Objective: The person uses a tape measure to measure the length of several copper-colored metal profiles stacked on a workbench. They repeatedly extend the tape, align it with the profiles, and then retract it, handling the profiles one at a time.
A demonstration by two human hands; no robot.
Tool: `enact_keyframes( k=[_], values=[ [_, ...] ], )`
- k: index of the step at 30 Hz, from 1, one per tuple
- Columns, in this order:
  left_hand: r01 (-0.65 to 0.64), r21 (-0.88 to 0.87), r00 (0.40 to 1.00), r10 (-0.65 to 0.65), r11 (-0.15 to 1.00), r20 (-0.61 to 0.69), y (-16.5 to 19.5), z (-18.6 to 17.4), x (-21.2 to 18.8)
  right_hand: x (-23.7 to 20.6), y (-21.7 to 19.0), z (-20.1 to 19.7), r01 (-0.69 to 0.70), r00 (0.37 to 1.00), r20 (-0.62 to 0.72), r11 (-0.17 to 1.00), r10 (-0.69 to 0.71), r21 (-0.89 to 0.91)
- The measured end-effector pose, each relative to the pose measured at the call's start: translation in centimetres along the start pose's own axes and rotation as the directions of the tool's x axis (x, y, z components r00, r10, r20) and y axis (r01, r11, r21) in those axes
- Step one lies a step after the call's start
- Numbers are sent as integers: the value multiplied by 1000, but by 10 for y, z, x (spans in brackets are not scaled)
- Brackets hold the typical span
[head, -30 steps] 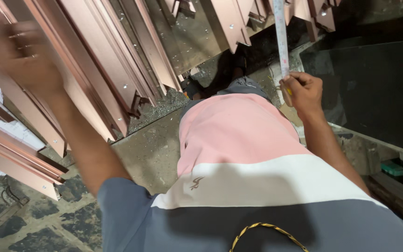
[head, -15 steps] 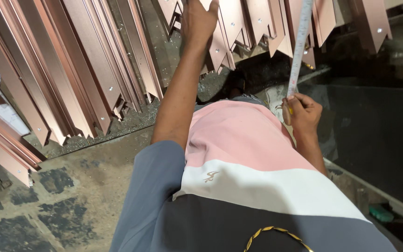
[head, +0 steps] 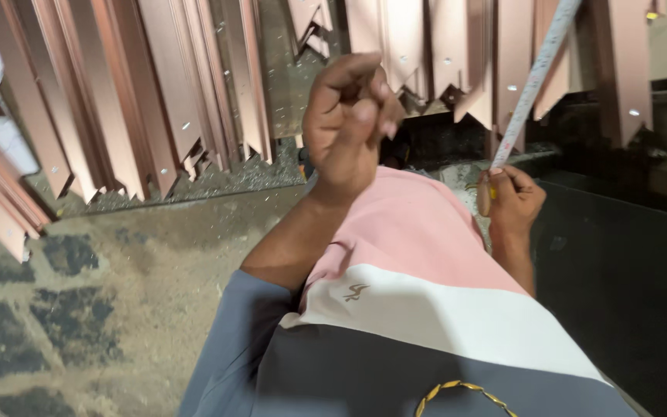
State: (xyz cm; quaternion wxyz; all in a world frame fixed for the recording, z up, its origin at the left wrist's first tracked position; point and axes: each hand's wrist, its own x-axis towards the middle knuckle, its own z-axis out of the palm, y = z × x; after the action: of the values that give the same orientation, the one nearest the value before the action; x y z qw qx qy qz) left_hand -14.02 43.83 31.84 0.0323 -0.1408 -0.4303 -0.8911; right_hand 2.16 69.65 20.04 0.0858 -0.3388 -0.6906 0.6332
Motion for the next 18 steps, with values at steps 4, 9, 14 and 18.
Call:
enact_keyframes(
  k=[4,9,14,18],
  values=[
    [48,-476,997,-12,878,80,50,6,5,7,-3,13,34,996,77,999,-33,-10],
    [21,-604,991,62,796,115,75,2,14,7,-9,25,70,988,136,997,-67,-16],
    [35,-622,988,69,783,142,87,-7,10,3,-12,35,63,984,168,998,-63,3],
    [54,-622,985,60,781,161,95,-11,10,-4,-20,38,41,977,211,999,-35,-24]
  ],
)
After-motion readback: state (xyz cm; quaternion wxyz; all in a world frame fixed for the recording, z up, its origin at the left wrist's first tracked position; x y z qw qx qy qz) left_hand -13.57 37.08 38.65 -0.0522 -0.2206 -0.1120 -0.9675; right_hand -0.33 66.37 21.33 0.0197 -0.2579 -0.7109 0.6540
